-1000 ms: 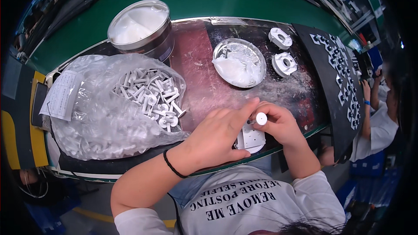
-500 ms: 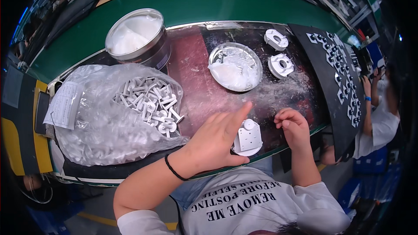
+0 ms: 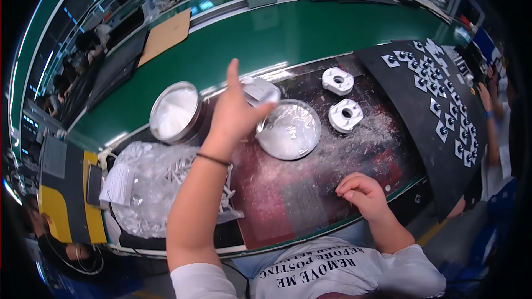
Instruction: The person repeatedly picks small white cylindrical parts from a plastic bag, applies a white substance to their ends using a small stick, and inserts them into holes on a white square base. The person then places the assembled units onto a black tray. This process is repeated continuously throughout the clip.
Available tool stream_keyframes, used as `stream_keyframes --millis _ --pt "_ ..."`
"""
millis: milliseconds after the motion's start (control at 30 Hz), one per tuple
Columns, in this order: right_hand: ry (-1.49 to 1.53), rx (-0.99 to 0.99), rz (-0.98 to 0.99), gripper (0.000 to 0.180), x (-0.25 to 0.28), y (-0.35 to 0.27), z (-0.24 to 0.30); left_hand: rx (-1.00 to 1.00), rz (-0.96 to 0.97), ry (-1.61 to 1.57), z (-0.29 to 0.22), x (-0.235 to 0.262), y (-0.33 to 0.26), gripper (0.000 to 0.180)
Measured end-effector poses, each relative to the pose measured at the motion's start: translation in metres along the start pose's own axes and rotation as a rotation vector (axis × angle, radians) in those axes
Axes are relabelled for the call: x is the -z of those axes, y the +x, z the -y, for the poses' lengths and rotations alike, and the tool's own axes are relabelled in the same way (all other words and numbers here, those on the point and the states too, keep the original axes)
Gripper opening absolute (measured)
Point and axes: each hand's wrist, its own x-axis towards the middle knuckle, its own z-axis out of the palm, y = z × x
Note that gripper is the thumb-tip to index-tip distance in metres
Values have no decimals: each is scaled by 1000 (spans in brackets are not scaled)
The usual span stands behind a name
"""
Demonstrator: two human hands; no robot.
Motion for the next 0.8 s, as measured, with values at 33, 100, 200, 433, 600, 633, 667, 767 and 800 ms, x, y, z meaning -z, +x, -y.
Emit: stream_keyframes --millis 33,100,200,433,600,633,667,767,800 --pt "-9 6 18 9 1 1 0 13 -67 104 6 -8 20 106" --pt "-31 17 66 10 1 3 5 87 -131 208 29 -18 57 107" --pt "46 -40 73 10 5 1 8 165 -206 69 60 -36 95 108" --pt "143 -67 113 12 12 -3 7 230 -257 -51 99 -54 121 107" --pt "123 -45 113 12 11 -5 8 -332 -364 281 13 -64 100 79" --pt "118 -42 100 12 13 -5 8 -289 -130 107 -36 -70 82 65" --pt "117 -41 102 12 12 -5 6 -416 -45 93 -53 -81 63 52" --pt "87 -45 79 12 14 -5 5 -591 332 270 -104 -103 20 53" --pt "76 -41 81 12 12 -4 7 -599 341 302 -108 -109 12 54"
